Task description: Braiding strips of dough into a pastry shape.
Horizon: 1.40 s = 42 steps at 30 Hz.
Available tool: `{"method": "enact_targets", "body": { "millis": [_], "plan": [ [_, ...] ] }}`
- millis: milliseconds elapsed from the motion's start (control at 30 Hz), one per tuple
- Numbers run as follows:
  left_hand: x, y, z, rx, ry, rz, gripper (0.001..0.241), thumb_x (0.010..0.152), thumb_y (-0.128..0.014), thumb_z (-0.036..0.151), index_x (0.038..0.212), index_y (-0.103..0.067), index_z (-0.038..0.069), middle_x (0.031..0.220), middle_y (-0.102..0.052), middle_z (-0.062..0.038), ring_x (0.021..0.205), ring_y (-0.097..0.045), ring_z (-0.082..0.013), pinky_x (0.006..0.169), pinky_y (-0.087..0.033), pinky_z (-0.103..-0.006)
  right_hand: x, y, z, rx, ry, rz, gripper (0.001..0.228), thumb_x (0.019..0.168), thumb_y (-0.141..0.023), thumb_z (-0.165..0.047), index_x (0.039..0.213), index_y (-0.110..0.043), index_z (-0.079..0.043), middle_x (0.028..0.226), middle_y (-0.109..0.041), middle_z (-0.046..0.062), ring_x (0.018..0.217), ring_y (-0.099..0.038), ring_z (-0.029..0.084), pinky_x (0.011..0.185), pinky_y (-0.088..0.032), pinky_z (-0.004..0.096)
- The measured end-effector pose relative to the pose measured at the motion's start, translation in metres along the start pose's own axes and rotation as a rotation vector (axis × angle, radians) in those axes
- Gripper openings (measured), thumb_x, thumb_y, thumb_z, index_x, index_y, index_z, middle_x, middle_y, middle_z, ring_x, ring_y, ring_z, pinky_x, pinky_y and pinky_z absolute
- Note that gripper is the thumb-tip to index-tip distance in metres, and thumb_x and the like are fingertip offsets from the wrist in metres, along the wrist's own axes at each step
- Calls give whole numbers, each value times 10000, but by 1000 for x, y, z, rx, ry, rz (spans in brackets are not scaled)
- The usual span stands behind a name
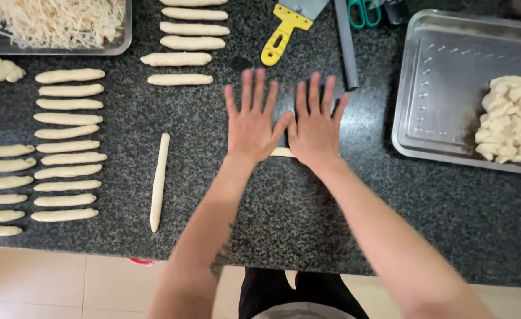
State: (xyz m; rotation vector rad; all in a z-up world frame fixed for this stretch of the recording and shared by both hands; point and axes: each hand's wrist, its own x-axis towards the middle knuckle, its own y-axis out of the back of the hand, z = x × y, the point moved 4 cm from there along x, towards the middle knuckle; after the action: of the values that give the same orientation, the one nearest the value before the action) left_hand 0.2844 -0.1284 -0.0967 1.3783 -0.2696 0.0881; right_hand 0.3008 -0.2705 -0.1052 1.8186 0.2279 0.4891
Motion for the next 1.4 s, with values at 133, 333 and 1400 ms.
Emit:
{"method": "enact_targets", "body": {
  "millis": [133, 333, 1400],
  "plan": [
    [-52, 51, 32, 60, -182, -118, 658, 1022, -297, 377, 1569, -438, 40, 1659, -366, -171, 1573, -219, -355, 1243, -123, -665, -54, 47, -29, -79, 182, -120, 613, 1089, -336, -350, 1634, -310, -71, 1696, -263, 150, 1540, -211, 446, 1187, -212, 684],
    [-209, 68, 92, -256, -244, -242, 740, 1043, -409, 514, 1555, -391, -21, 1642, -356, -234, 1531, -268, -444, 1210, -259, -575, -216, 66, -44, -44, 331, -321, 859, 889, -513, -427, 1614, -241, -56, 1687, -247, 186, 1548, -228, 394, 1220, -180, 572],
    [-42, 31, 8, 17, -86, -126, 650, 1064, -294, 578, 1572, -462, 210, 1697, -259, -157, 1575, -127, -428, 1231, -153, -675, -42, 46, 15, 16, 76, -222, 627, 1102, -258, -436, 1613, -392, -97, 1706, -202, 206, 1562, -96, 445, 1214, -79, 670]
  ]
}}
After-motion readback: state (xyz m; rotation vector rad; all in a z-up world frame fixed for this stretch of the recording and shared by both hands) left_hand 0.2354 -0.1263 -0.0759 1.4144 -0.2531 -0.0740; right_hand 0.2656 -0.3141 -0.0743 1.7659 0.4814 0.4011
